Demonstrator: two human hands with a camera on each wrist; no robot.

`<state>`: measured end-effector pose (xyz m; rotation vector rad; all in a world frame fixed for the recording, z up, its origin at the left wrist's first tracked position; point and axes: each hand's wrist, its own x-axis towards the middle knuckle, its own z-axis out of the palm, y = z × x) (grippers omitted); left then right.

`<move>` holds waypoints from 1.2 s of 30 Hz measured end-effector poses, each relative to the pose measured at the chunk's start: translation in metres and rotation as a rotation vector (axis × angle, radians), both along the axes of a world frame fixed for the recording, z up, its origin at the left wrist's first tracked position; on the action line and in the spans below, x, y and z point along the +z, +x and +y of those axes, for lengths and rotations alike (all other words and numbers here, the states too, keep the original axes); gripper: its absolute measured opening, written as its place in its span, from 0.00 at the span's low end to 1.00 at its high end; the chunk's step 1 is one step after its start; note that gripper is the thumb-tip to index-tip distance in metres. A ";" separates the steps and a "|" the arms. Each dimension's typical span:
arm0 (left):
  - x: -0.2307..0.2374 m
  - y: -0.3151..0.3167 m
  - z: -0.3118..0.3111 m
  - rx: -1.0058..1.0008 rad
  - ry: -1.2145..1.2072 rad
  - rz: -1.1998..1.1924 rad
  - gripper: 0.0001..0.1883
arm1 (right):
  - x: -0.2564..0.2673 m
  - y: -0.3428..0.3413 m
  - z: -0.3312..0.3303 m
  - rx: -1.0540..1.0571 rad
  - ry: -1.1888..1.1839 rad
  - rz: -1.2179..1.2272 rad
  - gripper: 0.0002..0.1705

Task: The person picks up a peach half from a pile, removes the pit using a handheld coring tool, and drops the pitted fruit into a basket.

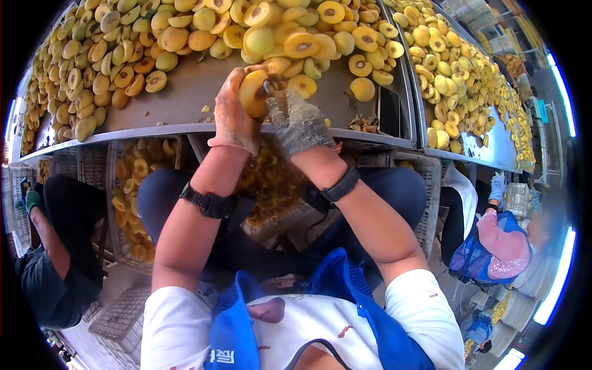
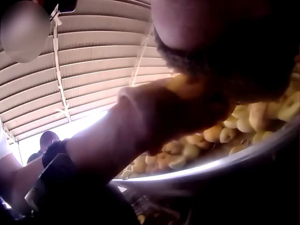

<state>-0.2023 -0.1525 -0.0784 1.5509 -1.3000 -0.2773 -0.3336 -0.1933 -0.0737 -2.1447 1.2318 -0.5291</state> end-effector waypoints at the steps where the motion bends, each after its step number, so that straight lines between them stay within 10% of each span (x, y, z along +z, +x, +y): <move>1: -0.002 0.003 -0.004 -0.132 -0.014 0.872 0.12 | -0.008 0.004 0.003 -0.009 -0.011 -0.024 0.24; 2: -0.004 0.007 -0.008 -0.264 -0.029 1.744 0.13 | -0.006 0.005 0.005 -0.009 -0.010 -0.024 0.24; 14: 0.001 0.018 -0.004 -0.037 0.059 1.432 0.18 | -0.027 0.023 0.007 0.072 0.206 -0.019 0.23; 19: 0.009 0.033 -0.005 -0.279 0.091 1.270 0.20 | -0.036 0.001 -0.017 0.590 -0.502 -0.037 0.31; 22: -0.008 0.048 -0.010 -0.380 0.175 1.232 0.20 | -0.038 -0.004 -0.029 0.727 -0.491 0.072 0.30; 24: -0.017 0.052 -0.015 -0.329 0.338 1.335 0.21 | -0.025 -0.001 -0.031 0.758 -0.448 0.104 0.26; 26: -0.020 0.055 -0.017 -0.388 0.364 1.347 0.20 | -0.010 0.004 -0.031 0.596 0.194 0.245 0.20; 29: -0.007 0.046 -0.016 -0.377 0.518 1.249 0.18 | -0.027 -0.006 -0.015 0.744 0.119 -0.116 0.20; 34: -0.008 0.055 -0.014 -0.595 0.390 1.447 0.20 | -0.017 -0.029 -0.018 0.864 0.145 0.046 0.23; 36: -0.040 0.080 -0.015 -0.395 0.148 0.560 0.22 | -0.057 -0.048 -0.028 0.852 -0.062 0.261 0.24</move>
